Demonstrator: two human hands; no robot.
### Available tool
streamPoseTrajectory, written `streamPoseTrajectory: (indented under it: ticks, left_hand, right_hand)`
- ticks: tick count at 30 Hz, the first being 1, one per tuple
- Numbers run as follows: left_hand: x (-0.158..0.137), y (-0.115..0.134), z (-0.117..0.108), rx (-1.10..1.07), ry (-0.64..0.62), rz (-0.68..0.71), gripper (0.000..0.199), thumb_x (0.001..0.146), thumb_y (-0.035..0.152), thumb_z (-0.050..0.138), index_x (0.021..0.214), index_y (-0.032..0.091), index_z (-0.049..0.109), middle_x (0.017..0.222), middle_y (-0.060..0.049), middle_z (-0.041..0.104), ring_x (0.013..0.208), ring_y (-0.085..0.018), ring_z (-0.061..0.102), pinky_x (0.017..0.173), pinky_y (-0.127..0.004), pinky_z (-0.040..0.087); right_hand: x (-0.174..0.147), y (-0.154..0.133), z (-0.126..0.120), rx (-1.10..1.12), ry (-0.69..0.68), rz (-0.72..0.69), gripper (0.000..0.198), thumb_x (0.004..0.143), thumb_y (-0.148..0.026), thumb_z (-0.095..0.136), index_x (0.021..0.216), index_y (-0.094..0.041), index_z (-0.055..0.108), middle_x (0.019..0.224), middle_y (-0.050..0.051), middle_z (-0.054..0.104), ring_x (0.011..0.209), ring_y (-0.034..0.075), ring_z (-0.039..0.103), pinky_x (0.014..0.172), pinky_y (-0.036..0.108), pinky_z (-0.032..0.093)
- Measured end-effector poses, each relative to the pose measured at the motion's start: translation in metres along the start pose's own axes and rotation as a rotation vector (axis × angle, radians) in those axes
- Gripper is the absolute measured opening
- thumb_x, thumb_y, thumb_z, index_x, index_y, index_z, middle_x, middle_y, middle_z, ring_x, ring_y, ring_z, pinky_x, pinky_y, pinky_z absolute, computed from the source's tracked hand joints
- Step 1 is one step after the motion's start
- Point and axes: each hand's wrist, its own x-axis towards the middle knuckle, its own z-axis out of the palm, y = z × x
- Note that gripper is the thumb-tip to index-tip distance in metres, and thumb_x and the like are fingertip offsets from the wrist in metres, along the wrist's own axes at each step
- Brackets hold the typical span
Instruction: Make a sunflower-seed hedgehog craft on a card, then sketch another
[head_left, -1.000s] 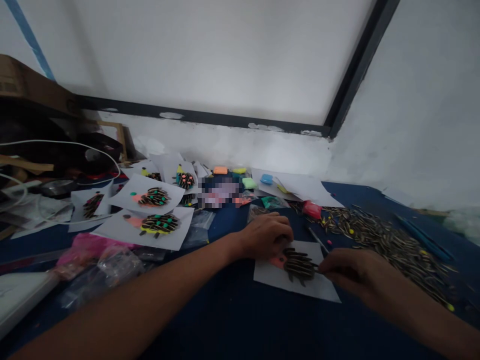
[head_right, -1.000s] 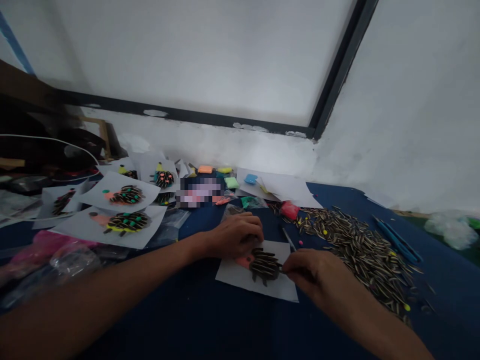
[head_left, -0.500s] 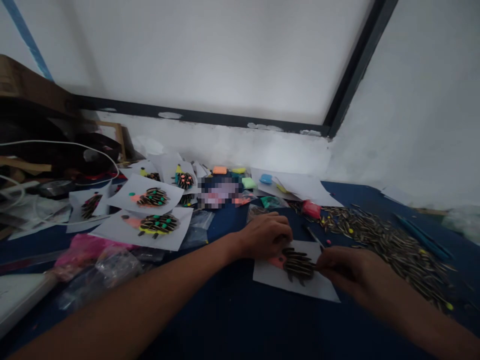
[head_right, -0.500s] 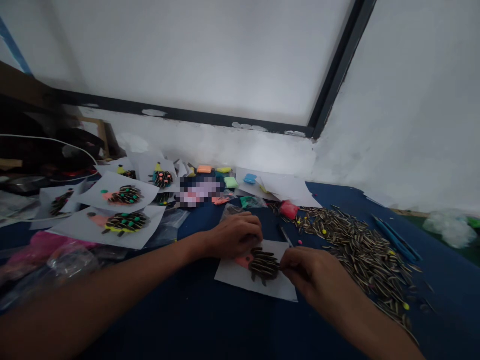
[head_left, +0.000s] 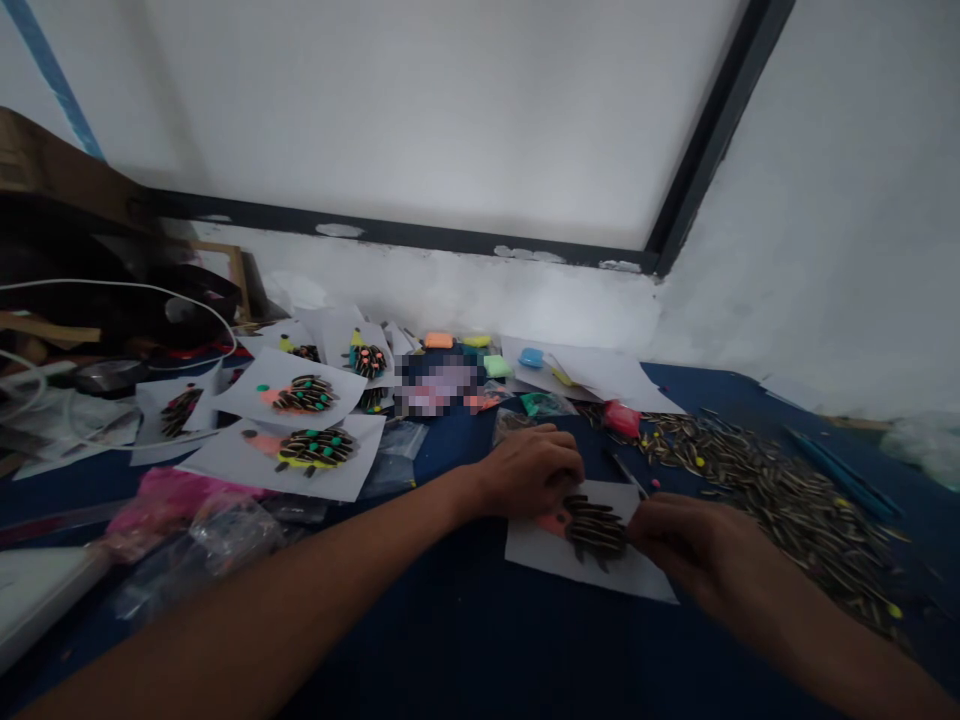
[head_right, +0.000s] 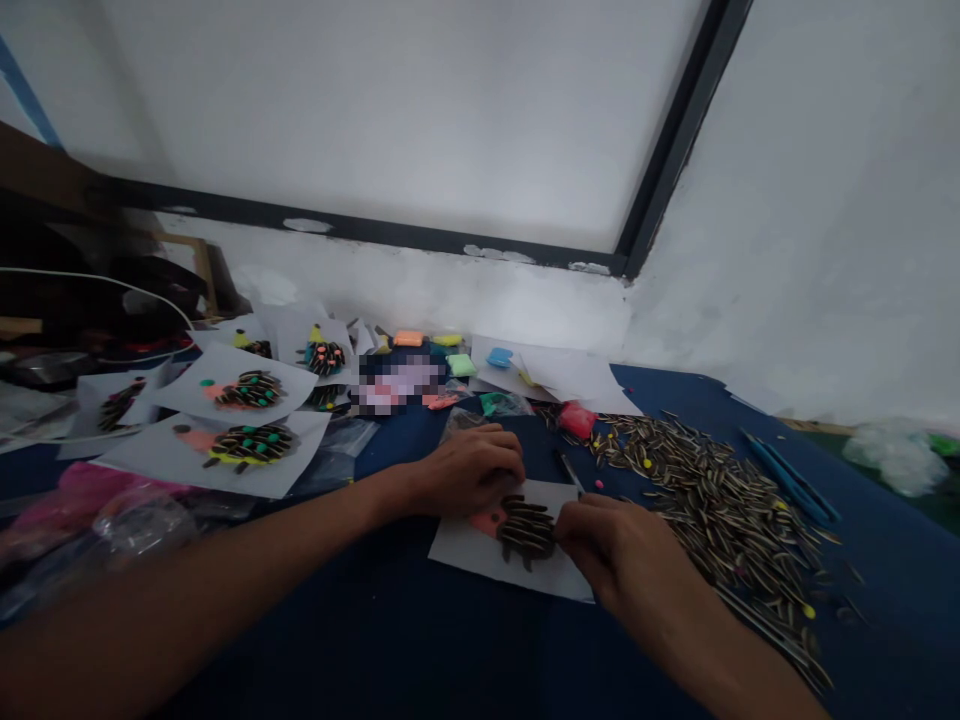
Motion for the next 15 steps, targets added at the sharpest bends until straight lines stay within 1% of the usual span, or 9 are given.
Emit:
streamPoseTrajectory:
  ticks: [4, 7, 11, 14, 15]
  left_hand:
    - [0.000, 0.001, 0.000, -0.006, 0.007, -0.002, 0.015, 0.083, 0.010, 0.051, 0.082, 0.016, 0.065, 0.091, -0.002, 0.064, 0.082, -0.012, 0.054, 0.081, -0.026, 0.042]
    - [0.000, 0.000, 0.000, -0.008, 0.012, 0.000, 0.015, 0.083, 0.010, 0.051, 0.082, 0.017, 0.064, 0.091, -0.002, 0.064, 0.082, -0.012, 0.054, 0.081, -0.025, 0.042]
    - [0.000, 0.000, 0.001, -0.018, 0.012, 0.002, 0.015, 0.083, 0.010, 0.052, 0.082, 0.016, 0.065, 0.091, -0.002, 0.064, 0.082, -0.012, 0.054, 0.081, -0.025, 0.041]
    - [0.000, 0.000, 0.001, -0.020, 0.014, 0.005, 0.015, 0.082, 0.009, 0.052, 0.082, 0.016, 0.065, 0.091, -0.002, 0.064, 0.082, -0.012, 0.054, 0.080, -0.025, 0.041]
    - [0.000, 0.000, 0.001, -0.018, 0.014, 0.004, 0.015, 0.082, 0.009, 0.052, 0.082, 0.016, 0.065, 0.091, -0.002, 0.064, 0.082, -0.012, 0.054, 0.080, -0.025, 0.041]
  right_hand:
    - [0.000, -0.001, 0.001, 0.026, 0.037, -0.018, 0.030, 0.089, -0.024, 0.044, 0.074, -0.024, 0.070, 0.074, 0.004, 0.069, 0.065, 0.017, 0.063, 0.057, 0.025, 0.044]
    - [0.001, 0.001, 0.002, 0.022, 0.041, 0.006, 0.026, 0.087, -0.025, 0.046, 0.075, -0.024, 0.070, 0.073, 0.003, 0.069, 0.064, 0.017, 0.063, 0.055, 0.025, 0.043]
    - [0.001, 0.008, -0.003, 0.005, 0.040, 0.069, 0.023, 0.086, -0.028, 0.047, 0.078, -0.023, 0.068, 0.071, 0.003, 0.069, 0.058, 0.017, 0.061, 0.052, 0.025, 0.041]
    - [0.000, 0.021, -0.010, -0.082, 0.092, 0.150, 0.027, 0.088, -0.033, 0.044, 0.074, -0.022, 0.065, 0.067, 0.005, 0.068, 0.055, 0.018, 0.060, 0.052, 0.027, 0.039]
    - [0.000, 0.027, -0.012, -0.137, 0.126, 0.188, 0.027, 0.087, -0.032, 0.044, 0.074, -0.022, 0.064, 0.067, 0.006, 0.068, 0.056, 0.020, 0.061, 0.053, 0.028, 0.038]
